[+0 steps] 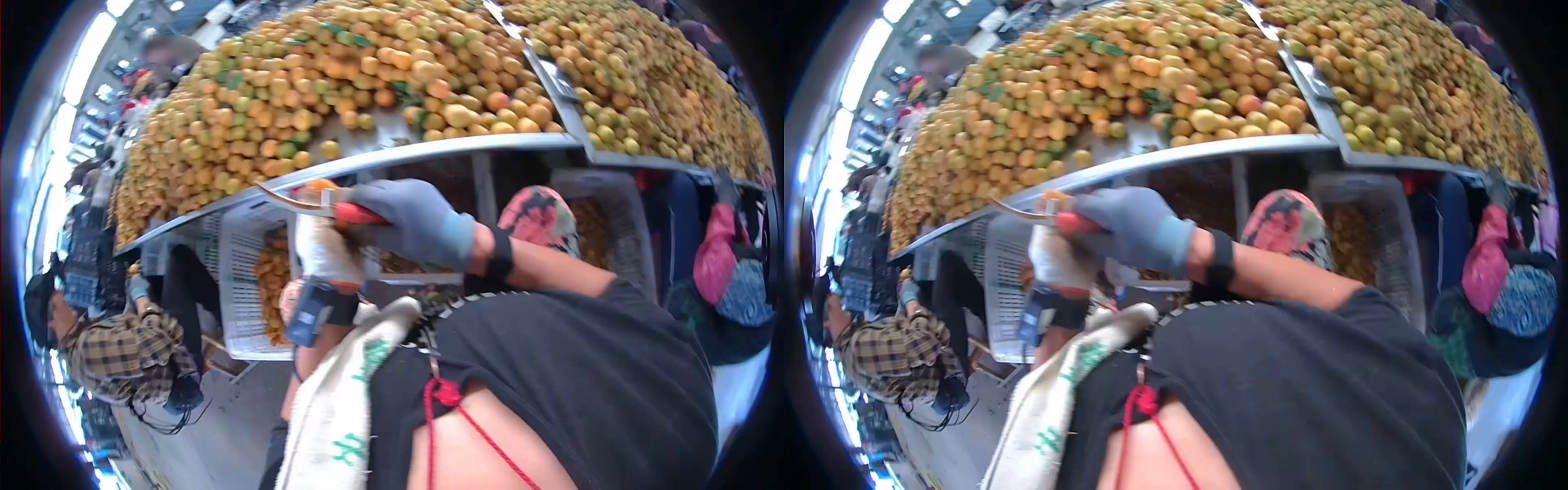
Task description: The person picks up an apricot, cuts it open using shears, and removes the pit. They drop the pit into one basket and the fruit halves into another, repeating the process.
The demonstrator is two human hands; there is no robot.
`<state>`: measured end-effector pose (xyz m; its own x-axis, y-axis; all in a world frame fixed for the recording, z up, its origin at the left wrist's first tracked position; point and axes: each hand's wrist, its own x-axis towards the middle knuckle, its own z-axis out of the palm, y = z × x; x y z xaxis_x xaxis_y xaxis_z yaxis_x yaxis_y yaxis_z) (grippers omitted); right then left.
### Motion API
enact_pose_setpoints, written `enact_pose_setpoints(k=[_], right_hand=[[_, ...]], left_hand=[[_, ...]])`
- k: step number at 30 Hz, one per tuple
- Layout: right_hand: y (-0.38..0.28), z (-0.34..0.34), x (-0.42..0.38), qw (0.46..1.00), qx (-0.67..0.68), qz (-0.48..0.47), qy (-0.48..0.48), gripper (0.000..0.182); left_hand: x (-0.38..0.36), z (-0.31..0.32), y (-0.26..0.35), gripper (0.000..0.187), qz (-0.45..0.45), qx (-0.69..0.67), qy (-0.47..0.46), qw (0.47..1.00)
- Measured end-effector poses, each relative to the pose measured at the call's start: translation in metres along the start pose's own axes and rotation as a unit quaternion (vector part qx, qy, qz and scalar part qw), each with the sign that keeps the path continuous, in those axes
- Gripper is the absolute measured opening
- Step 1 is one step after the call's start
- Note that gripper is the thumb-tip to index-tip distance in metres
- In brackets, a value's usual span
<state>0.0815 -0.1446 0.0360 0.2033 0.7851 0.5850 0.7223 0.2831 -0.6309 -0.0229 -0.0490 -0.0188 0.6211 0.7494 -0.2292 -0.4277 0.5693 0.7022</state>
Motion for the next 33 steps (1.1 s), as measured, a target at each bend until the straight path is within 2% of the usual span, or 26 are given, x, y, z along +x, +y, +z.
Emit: enact_pose_setpoints(k=[1, 2, 3, 4, 5, 7, 9, 12, 13, 14, 17, 18, 19, 21, 22, 23, 25, 26, 27, 29, 31, 33], right_hand=[[-0.004, 0.001, 0.000, 1.000, -0.017, 0.006, 0.023, 0.027], [-0.008, 0.000, -0.001, 0.999, -0.025, 0.021, 0.004, 0.032], [-0.008, -0.001, 0.000, 1.000, -0.025, 0.006, 0.010, 0.038], [-0.009, 0.002, 0.003, 0.999, -0.027, 0.030, 0.002, 0.041], [-0.007, 0.000, 0.004, 0.999, -0.044, 0.008, 0.002, 0.041], [-0.002, 0.004, 0.004, 0.998, -0.060, -0.030, 0.015, 0.042], [-0.012, 0.001, 0.006, 0.994, -0.107, -0.010, -0.001, 0.041], [-0.019, 0.000, 0.010, 0.990, -0.141, -0.009, 0.006, 0.038], [-0.017, 0.001, 0.009, 0.990, -0.141, -0.014, 0.007, 0.038], [-0.012, 0.002, 0.007, 0.991, -0.129, -0.024, 0.016, 0.038], [-0.017, -0.003, 0.009, 0.994, -0.092, -0.042, 0.039, 0.034], [-0.019, -0.004, 0.009, 0.993, -0.086, -0.045, 0.067, 0.033], [-0.020, -0.007, 0.008, 0.991, -0.080, -0.046, 0.094, 0.032], [-0.021, -0.013, 0.010, 0.987, -0.091, -0.043, 0.124, 0.032], [-0.020, -0.016, 0.011, 0.984, -0.109, -0.044, 0.132, 0.033], [-0.019, -0.017, 0.011, 0.981, -0.125, -0.046, 0.139, 0.033], [-0.009, -0.012, 0.006, 0.982, -0.137, -0.035, 0.126, 0.036], [-0.005, -0.009, 0.004, 0.984, -0.142, -0.033, 0.106, 0.038], [-0.002, -0.008, 0.003, 0.985, -0.147, -0.032, 0.087, 0.039], [0.000, -0.006, 0.003, 0.988, -0.127, -0.029, 0.079, 0.042], [0.002, -0.009, 0.003, 0.994, -0.091, -0.011, 0.054, 0.033], [0.010, -0.014, 0.002, 0.995, -0.088, -0.007, 0.037, 0.033]], left_hand=[[0.000, 0.000, 0.001, 0.037, 0.062, -0.014, -0.025, 0.998], [0.001, 0.000, 0.026, 0.033, 0.013, 0.128, -0.034, 0.991], [-0.004, 0.013, 0.028, 0.029, 0.108, 0.126, -0.021, 0.986], [-0.003, 0.015, 0.029, 0.029, 0.105, 0.125, -0.044, 0.986], [-0.001, 0.017, 0.029, 0.028, 0.096, 0.131, -0.028, 0.986], [0.008, 0.016, 0.024, 0.027, 0.019, 0.051, 0.001, 0.999], [0.009, 0.015, 0.026, 0.029, 0.012, -0.002, -0.045, 0.999], [0.000, 0.022, 0.031, 0.030, -0.006, -0.038, -0.046, 0.998], [0.000, 0.023, 0.030, 0.030, -0.009, -0.054, -0.056, 0.997], [-0.001, 0.024, 0.029, 0.030, -0.033, -0.082, -0.017, 0.996], [0.009, 0.011, 0.040, 0.031, -0.025, -0.051, -0.025, 0.998], [0.009, 0.007, 0.049, 0.028, 0.004, -0.075, -0.036, 0.997], [0.002, 0.006, 0.062, 0.022, -0.003, -0.079, -0.060, 0.995], [-0.008, -0.004, 0.079, 0.029, -0.009, 0.003, -0.134, 0.991], [-0.011, -0.005, 0.085, 0.034, -0.037, 0.017, -0.176, 0.984], [-0.015, -0.001, 0.085, 0.034, -0.040, 0.020, -0.175, 0.984], [-0.028, 0.011, 0.086, 0.037, -0.084, 0.011, -0.261, 0.961], [-0.022, 0.009, 0.073, 0.039, -0.133, 0.032, -0.201, 0.970], [-0.018, 0.018, 0.067, 0.040, -0.173, 0.122, -0.133, 0.968], [-0.010, -0.002, 0.041, 0.046, -0.078, 0.220, -0.181, 0.955], [-0.009, 0.007, 0.040, 0.045, -0.071, 0.239, -0.187, 0.950], [-0.004, 0.014, 0.036, 0.041, -0.099, 0.204, -0.141, 0.964]])
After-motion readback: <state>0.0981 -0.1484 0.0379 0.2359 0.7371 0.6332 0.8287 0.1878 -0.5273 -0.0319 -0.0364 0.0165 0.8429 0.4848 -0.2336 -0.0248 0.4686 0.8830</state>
